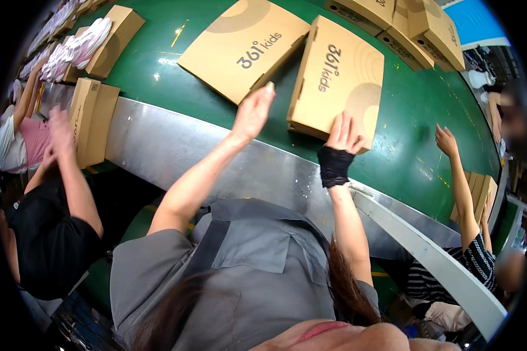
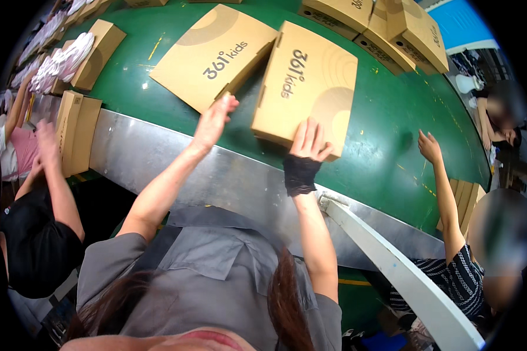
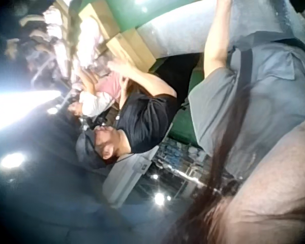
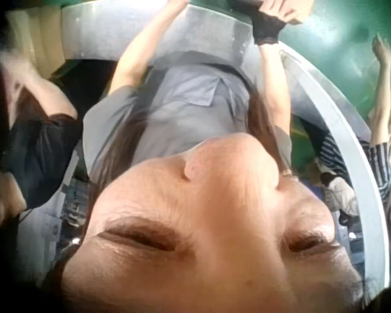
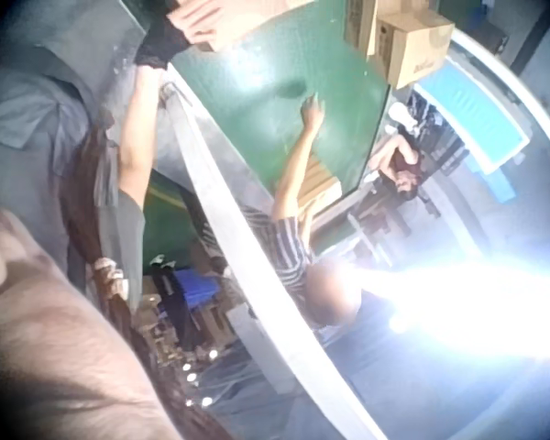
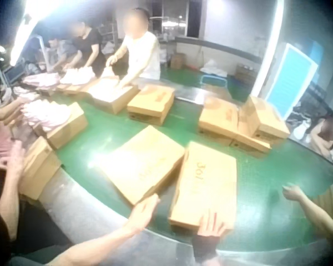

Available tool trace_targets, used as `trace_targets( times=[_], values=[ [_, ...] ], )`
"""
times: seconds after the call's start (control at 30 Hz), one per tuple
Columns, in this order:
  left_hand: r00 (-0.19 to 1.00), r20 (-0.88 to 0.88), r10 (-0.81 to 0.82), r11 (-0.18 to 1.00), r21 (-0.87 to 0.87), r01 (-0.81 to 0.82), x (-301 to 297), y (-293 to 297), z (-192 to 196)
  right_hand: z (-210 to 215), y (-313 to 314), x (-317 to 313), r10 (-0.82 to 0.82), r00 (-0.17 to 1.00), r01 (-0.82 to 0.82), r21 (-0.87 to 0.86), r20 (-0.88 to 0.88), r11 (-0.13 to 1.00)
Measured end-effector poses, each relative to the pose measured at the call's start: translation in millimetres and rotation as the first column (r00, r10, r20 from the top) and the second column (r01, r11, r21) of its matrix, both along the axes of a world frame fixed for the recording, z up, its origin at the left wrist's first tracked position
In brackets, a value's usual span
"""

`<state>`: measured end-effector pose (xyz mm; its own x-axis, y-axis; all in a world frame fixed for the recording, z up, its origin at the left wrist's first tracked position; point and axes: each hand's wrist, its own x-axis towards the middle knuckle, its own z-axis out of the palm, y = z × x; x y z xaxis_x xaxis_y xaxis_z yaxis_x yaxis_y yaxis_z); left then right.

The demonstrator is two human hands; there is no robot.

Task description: The person places pairs of pink and white sneakers into cardboard boxes labeled '361° kids' on a conveyor belt. They wrap the shoes in tissue paper, close the boxes, and push them down the line.

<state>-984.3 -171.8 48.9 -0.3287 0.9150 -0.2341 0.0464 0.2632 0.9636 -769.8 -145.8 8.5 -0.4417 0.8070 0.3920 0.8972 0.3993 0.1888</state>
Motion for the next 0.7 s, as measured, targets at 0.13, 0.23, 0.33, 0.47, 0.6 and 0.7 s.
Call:
trace_targets(
  times=[0.13,0.23,0.33,0.47,0.6,0.7],
  values=[
    [0.968,0.222,-0.118,0.978,-0.14,0.151,27.0,12.3,-43.5,15.4,-6.5,0.6,0.01,0.972,-0.084,-0.311,-0.234,0.947],
    [0.963,0.201,-0.179,0.975,-0.097,0.202,36.4,14.6,-36.0,4.9,22.2,55.8,-0.126,0.75,-0.296,-0.501,-0.649,0.814],
    [0.963,0.228,-0.141,0.988,-0.033,0.152,38.4,6.4,-40.1,3.3,35.8,61.6,-0.359,0.596,0.156,-0.336,-0.718,0.929],
    [0.982,-0.051,-0.18,0.975,-0.141,0.172,14.6,28.2,-61.6,6.0,45.6,72.7,-0.737,0.438,0.036,-0.809,-0.515,0.587],
    [0.84,0.542,-0.027,0.997,-0.042,0.059,24.3,46.5,-84.2,12.5,32.2,64.4,-0.71,0.386,-0.045,-0.781,-0.589,0.623],
    [0.732,0.673,-0.106,0.968,-0.099,0.23,30.6,51.0,-16.4,40.4,26.8,66.7,-0.604,0.33,-0.106,-0.664,-0.726,0.74]
  ],
)
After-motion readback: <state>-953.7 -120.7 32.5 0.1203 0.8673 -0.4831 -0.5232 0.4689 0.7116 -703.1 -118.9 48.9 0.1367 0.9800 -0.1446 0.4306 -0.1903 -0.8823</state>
